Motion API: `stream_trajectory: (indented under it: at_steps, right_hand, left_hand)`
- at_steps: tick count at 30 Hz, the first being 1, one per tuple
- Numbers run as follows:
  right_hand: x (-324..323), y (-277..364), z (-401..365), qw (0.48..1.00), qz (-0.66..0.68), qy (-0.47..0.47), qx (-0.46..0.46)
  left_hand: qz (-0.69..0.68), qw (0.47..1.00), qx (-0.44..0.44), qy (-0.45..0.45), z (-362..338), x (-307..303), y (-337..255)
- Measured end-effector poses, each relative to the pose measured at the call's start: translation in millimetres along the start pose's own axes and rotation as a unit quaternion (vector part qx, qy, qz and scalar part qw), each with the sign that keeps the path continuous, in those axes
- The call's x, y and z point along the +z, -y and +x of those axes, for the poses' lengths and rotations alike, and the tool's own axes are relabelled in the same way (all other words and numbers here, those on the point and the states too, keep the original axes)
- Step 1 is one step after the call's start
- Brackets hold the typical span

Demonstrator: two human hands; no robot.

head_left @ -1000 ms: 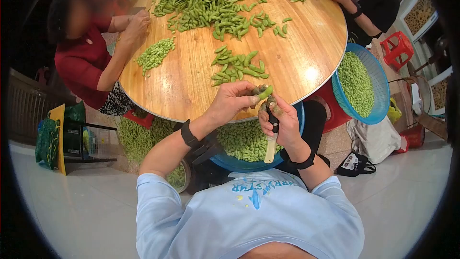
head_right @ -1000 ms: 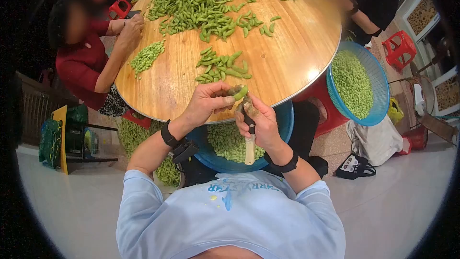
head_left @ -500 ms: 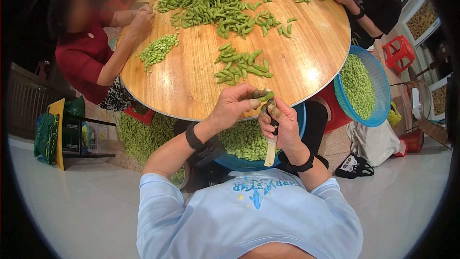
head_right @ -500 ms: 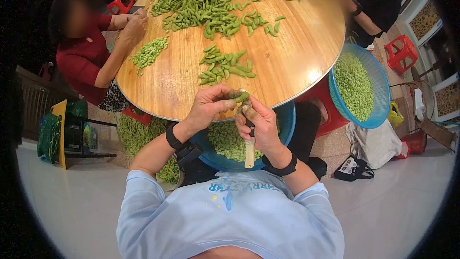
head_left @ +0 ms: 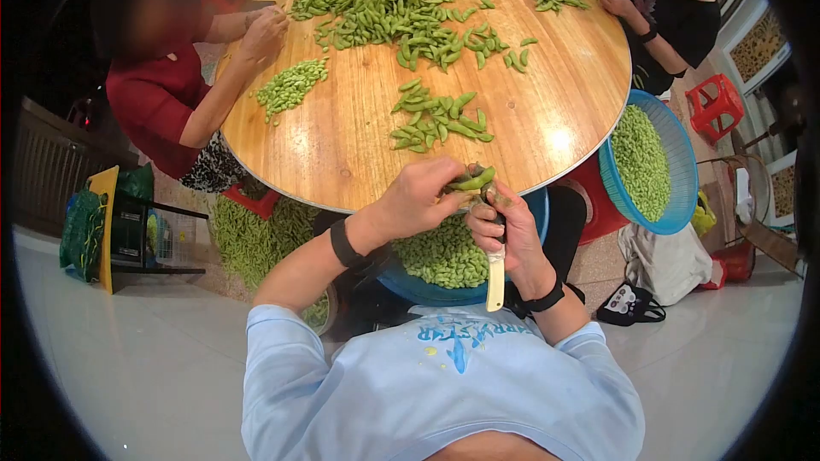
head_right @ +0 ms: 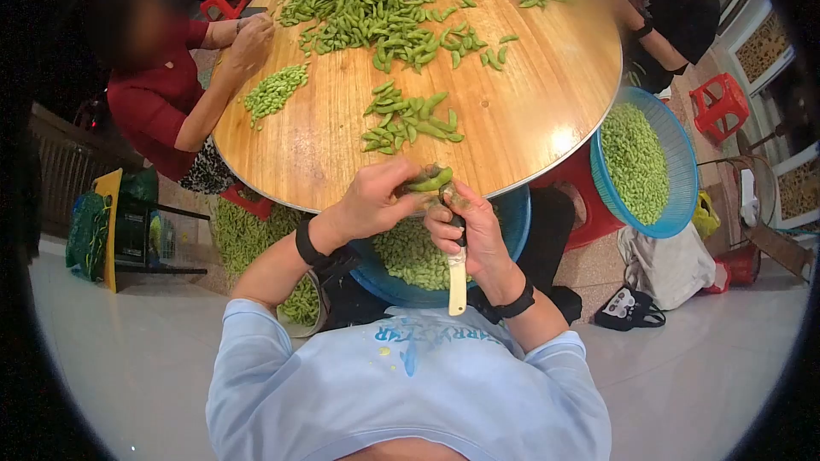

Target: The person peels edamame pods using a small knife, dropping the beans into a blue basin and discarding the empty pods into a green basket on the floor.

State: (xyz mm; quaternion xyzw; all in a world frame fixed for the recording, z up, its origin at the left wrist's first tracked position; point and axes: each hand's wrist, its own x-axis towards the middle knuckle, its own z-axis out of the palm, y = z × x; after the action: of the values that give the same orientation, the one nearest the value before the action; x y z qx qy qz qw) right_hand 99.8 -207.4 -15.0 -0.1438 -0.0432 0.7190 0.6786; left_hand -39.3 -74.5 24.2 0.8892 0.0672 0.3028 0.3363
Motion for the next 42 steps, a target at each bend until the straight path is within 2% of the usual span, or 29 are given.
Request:
stream_trajectory:
  at_steps: [1,3,7,8,9,10,12,13,15,17,19,20,22,23,25,29,30,32,33,35,37,39,42]
  right_hand:
    - [1,-1,0,1.0,0.0,0.0,0.001]
    - [3,-2,1,1.0,-0.001,0.002,0.014]
    - [10,-8,1,1.0,-0.024,0.007,0.012]
    - [12,-10,2,0.999,-0.042,0.004,0.0]
    - [13,-11,2,0.998,-0.061,0.001,-0.012]
    - [11,-12,2,0.998,-0.061,0.001,-0.012]
    - [3,-14,3,0.978,-0.182,-0.065,-0.08]
    - [0,-15,5,0.978,-0.183,-0.065,-0.078]
    - [-3,-16,8,0.88,-0.427,-0.101,-0.183]
    - [-1,-10,8,0.894,-0.405,-0.108,-0.159]
    - [-2,-8,13,0.72,-0.614,-0.084,-0.313]
    - [-3,-7,13,0.72,-0.614,-0.084,-0.312]
    - [-5,-4,11,0.653,-0.691,-0.063,-0.305]
    - [-4,-4,11,0.652,-0.691,-0.062,-0.306]
    - [-3,-5,7,0.573,-0.748,-0.035,-0.333]
    - [-21,-4,9,0.592,-0.751,-0.025,-0.292]
    - [-20,-3,6,0.591,-0.751,-0.024,-0.293]
    - [-15,-4,-4,0.634,-0.735,-0.028,-0.238]
    - [-11,-5,-7,0.635,-0.735,-0.026,-0.237]
    - [-3,-8,-9,0.562,-0.771,0.01,-0.299]
    - [-5,-13,-10,0.566,-0.769,0.019,-0.297]
    - [-5,-17,-12,0.539,-0.781,0.058,-0.309]
    - [-10,-22,-16,0.531,-0.788,0.065,-0.306]
  left_hand:
    - [0.001,1.0,-0.001,-0.001,-1,-1,-2]
    - [0.129,0.991,0.047,0.005,-5,-2,-6]
    - [0.024,0.999,-0.004,-0.046,-14,4,-7]
    - [-0.148,0.972,-0.173,-0.053,-17,6,-6]
    - [-0.313,0.888,-0.331,-0.057,-20,8,-5]
    - [-0.313,0.888,-0.331,-0.057,-22,11,-6]
    - [-0.314,0.88,-0.349,-0.068,-23,18,-10]
    - [-0.314,0.88,-0.35,-0.07,-25,20,-11]
    - [-0.092,0.978,-0.179,-0.059,-29,23,-14]
    - [-0.124,0.97,-0.202,-0.056,-29,24,-16]
    - [-0.041,0.987,-0.147,-0.051,-31,22,-19]
    - [-0.042,0.987,-0.148,-0.051,-33,23,-20]
    - [0.003,0.99,-0.137,-0.034,-37,25,-22]
    - [0.004,0.99,-0.137,-0.035,-39,26,-24]
    - [-0.007,0.986,-0.162,-0.028,-43,29,-29]
    - [-0.02,0.988,-0.15,-0.03,-54,37,-27]
    - [-0.037,0.985,-0.168,-0.024,-56,37,-31]
    - [-0.07,0.971,-0.227,-0.012,-57,38,-34]
    - [-0.069,0.971,-0.229,-0.013,-60,39,-32]
    - [-0.098,0.964,-0.248,0.005,-64,44,-23]
    - [-0.114,0.959,-0.26,0.009,-70,52,-17]
    - [-0.129,0.952,-0.277,0.013,-71,56,-16]
    - [-0.12,0.948,-0.294,0.031,-72,62,-14]
